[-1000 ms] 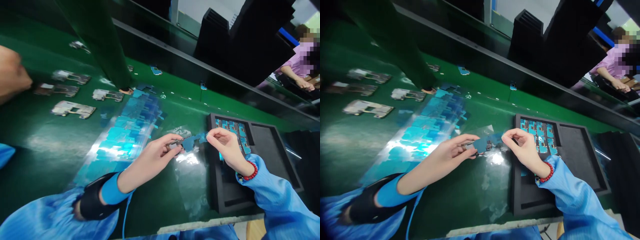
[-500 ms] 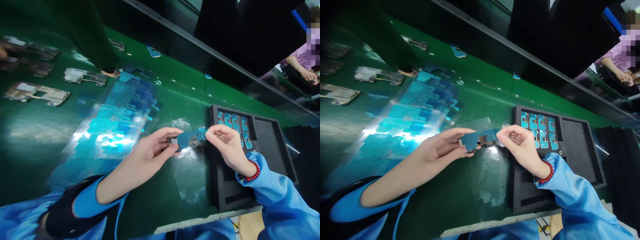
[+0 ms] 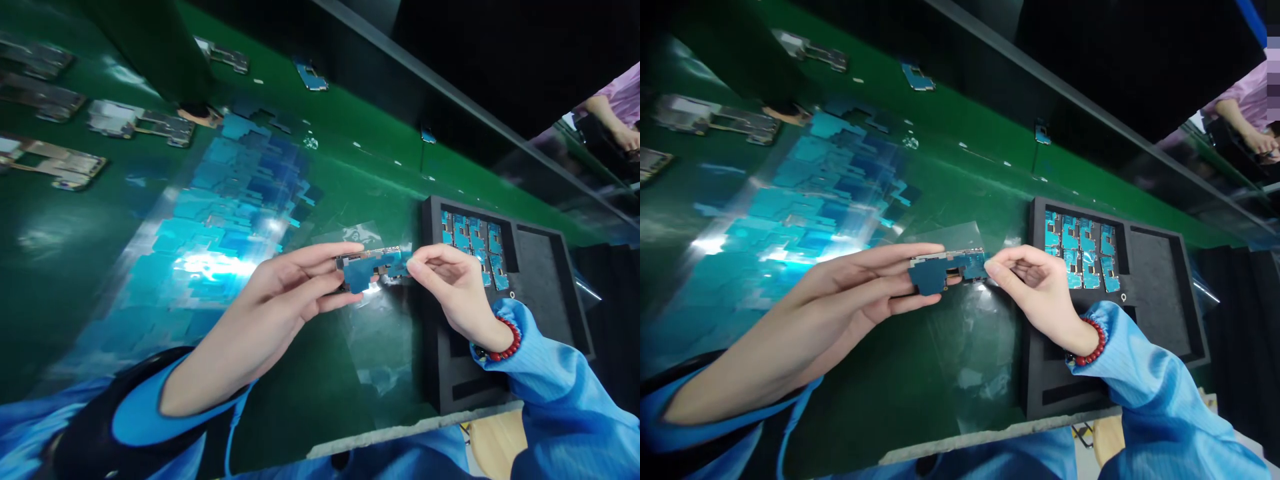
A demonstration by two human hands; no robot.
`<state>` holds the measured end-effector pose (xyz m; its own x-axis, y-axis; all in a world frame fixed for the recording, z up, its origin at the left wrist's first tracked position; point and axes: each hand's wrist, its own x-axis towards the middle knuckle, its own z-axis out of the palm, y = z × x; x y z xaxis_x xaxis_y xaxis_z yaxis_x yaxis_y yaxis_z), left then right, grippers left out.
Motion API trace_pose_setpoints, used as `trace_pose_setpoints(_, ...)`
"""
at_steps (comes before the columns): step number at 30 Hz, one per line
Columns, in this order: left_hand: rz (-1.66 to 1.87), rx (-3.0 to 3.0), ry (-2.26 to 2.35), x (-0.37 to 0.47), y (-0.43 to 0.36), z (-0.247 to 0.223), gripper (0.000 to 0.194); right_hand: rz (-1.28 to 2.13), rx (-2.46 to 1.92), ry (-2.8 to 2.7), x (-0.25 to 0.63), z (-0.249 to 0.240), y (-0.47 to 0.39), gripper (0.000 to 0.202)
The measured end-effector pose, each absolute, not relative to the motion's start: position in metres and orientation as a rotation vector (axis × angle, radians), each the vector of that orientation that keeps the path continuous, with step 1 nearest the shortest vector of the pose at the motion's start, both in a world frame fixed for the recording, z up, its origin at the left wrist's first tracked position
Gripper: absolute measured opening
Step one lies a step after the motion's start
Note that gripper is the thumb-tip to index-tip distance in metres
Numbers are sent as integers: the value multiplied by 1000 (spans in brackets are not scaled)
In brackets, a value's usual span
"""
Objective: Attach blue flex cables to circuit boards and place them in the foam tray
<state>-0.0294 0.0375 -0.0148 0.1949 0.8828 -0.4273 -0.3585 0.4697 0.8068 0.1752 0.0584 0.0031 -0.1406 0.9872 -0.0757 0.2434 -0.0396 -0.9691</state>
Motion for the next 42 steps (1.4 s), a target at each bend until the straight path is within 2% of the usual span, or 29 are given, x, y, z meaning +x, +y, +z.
trace_pose_setpoints(8,917,746,1080,-28,34,-7,40,1194,-1365,-1496,174,4,57,11)
trace_pose_setpoints(18,882,922,1152,-32,28,-15,45,1117,-1405,-1533,174,3,53,6)
trace_pose_setpoints(42,866,896,1200,-31,28,-14,39,1098,-1423,-1559,173,3,53,8)
